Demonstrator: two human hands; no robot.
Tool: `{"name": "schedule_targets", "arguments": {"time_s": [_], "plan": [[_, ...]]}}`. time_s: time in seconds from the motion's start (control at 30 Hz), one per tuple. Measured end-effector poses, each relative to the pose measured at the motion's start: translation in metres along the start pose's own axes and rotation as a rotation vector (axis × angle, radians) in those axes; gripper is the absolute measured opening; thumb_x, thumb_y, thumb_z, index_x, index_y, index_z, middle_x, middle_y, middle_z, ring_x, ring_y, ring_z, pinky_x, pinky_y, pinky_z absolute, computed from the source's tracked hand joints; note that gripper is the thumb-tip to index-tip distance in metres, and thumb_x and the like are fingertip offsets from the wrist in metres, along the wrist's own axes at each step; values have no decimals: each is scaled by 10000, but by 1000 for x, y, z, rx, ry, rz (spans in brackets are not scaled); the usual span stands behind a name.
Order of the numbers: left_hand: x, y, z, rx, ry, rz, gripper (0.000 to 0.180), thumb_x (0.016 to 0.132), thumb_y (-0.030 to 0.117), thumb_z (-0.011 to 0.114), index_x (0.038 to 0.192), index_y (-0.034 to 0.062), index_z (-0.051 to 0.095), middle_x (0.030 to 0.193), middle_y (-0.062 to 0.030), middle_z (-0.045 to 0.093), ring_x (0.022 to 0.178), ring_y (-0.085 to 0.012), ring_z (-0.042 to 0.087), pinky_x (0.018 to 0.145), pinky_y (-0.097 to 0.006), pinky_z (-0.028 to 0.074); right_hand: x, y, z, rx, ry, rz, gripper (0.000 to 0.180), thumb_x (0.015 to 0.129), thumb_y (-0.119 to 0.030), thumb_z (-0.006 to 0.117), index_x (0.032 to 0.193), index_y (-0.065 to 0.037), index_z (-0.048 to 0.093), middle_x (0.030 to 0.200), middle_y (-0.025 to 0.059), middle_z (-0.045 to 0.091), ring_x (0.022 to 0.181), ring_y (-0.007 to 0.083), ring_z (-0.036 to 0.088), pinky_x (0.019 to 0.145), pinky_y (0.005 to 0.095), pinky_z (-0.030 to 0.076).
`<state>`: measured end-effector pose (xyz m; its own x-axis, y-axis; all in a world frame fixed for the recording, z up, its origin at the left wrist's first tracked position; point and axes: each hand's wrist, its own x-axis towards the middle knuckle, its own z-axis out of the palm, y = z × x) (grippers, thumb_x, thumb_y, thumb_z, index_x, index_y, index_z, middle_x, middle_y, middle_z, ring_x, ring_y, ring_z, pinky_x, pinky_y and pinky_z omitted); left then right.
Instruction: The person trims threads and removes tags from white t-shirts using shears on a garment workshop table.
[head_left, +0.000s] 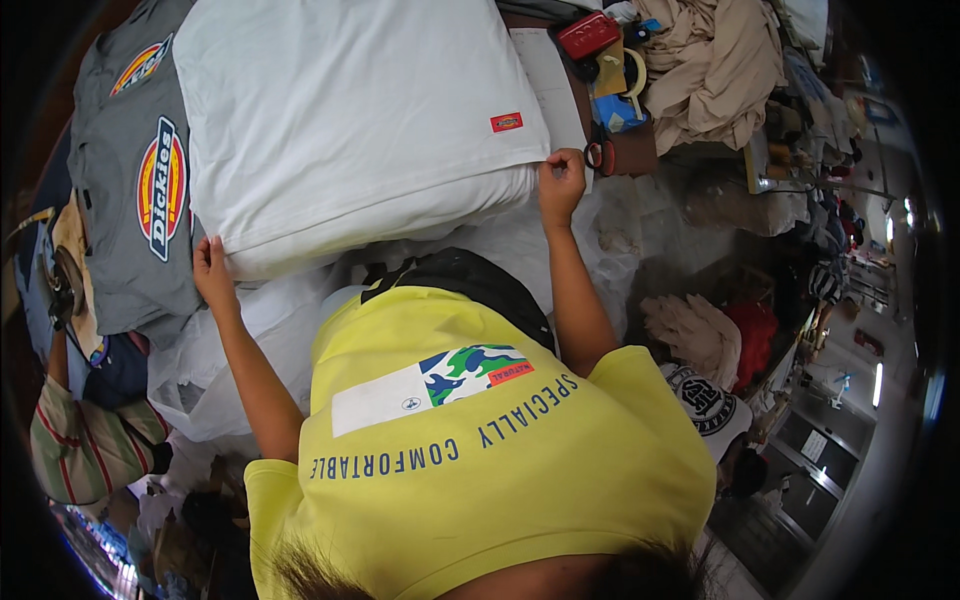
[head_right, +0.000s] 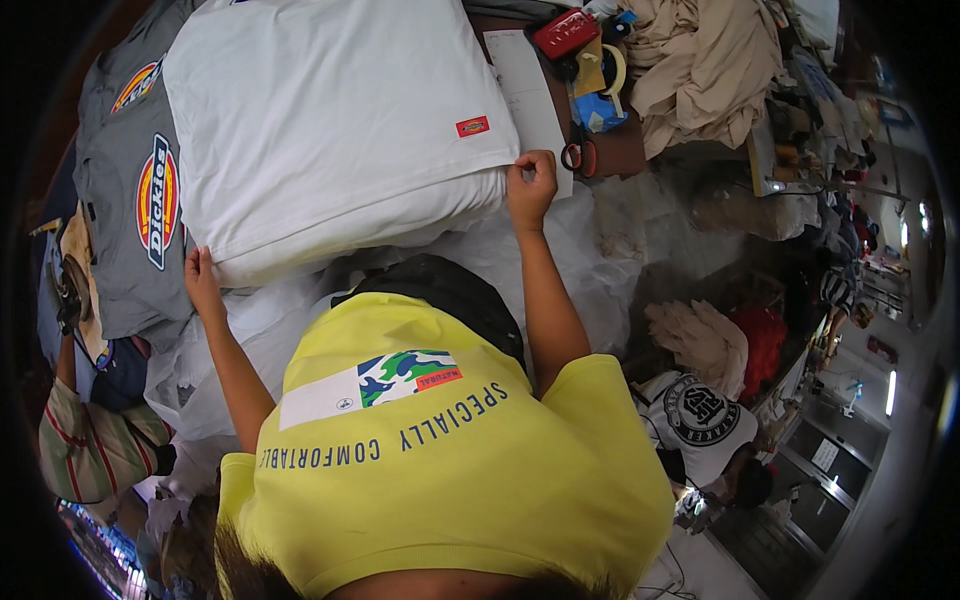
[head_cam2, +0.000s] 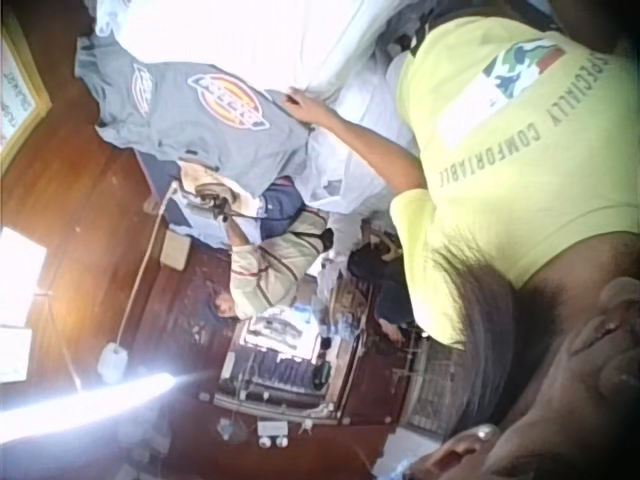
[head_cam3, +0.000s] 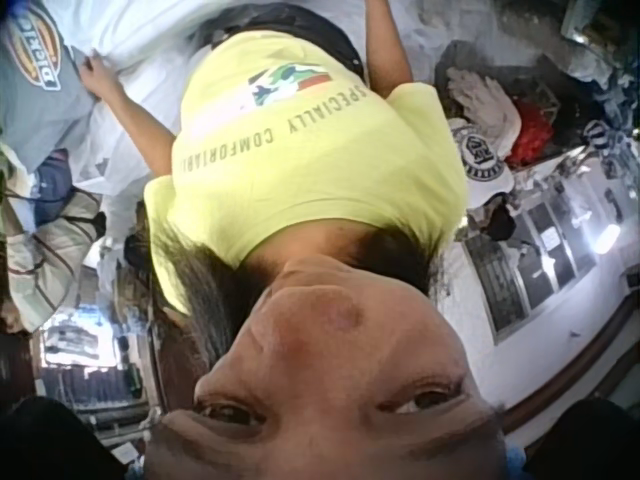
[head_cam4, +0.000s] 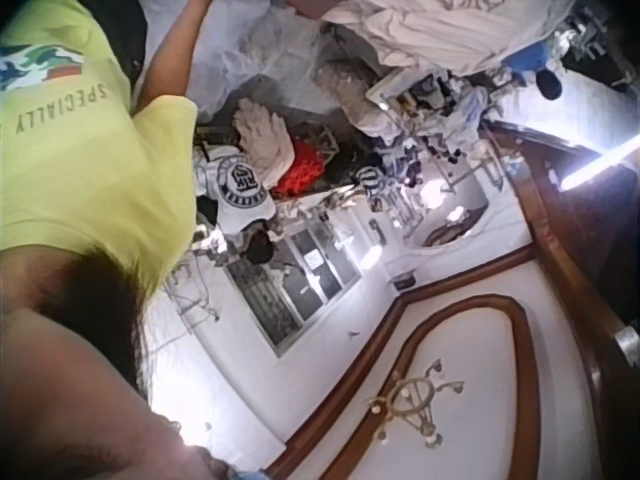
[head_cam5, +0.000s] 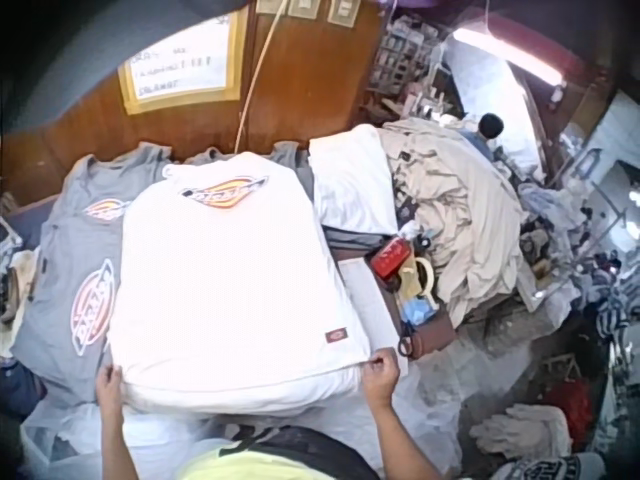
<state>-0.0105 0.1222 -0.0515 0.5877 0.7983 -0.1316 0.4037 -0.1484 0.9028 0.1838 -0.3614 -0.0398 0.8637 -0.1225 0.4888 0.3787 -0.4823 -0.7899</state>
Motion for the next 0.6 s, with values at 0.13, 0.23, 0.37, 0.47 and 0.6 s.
{"name": "schedule_targets", "arguments": {"time_s": [0.13, 0.23, 0.37, 0.47, 0.6], "plan": [[7, -9, -5, -48, -23, -14, 304, 884, 256, 605, 1073, 17, 587, 846, 43, 552, 715, -33, 427, 632, -180, 334, 0, -3, 2, -14, 30, -36, 182, 656, 127, 558, 743, -23, 502, 763, 53, 493, 689, 162, 505, 645, 259, 434], [10, -15, -8, -71, -29, -16, 282, 880, 252, 611, 1058, 34, 593, 775, 82, 508, 630, -9, 357, 545, -177, 269, -1, -3, 2, -46, 46, -64, 179, 658, 128, 557, 738, -23, 505, 774, 64, 496, 701, 179, 510, 648, 269, 437], [13, -16, -12, -118, -73, -39, 297, 884, 265, 606, 1062, 28, 590, 781, 66, 524, 655, -25, 401, 573, -184, 315, -3, 1, 1, -21, 26, -93, 205, 664, 140, 549, 785, -21, 506, 852, 83, 511, 773, 186, 522, 688, 274, 445], [11, 9, -4, 24, -59, -21, 328, 891, 276, 596, 1085, 12, 583, 841, 35, 553, 722, -56, 457, 645, -200, 365, 2, 1, 4, 280, -49, 53, 249, 720, 100, 537, 934, -17, 490, 977, 85, 516, 884, 174, 515, 777, 270, 431], [29, 40, 11, 23, -31, 121, 385, 897, 278, 585, 1152, -6, 539, 951, -21, 582, 838, -86, 517, 758, -224, 403, 39, -1, 8, 680, -224, 437, 372, 842, -91, 551, 1180, -30, 408, 1127, 107, 512, 993, 156, 487, 880, 272, 386]]}}
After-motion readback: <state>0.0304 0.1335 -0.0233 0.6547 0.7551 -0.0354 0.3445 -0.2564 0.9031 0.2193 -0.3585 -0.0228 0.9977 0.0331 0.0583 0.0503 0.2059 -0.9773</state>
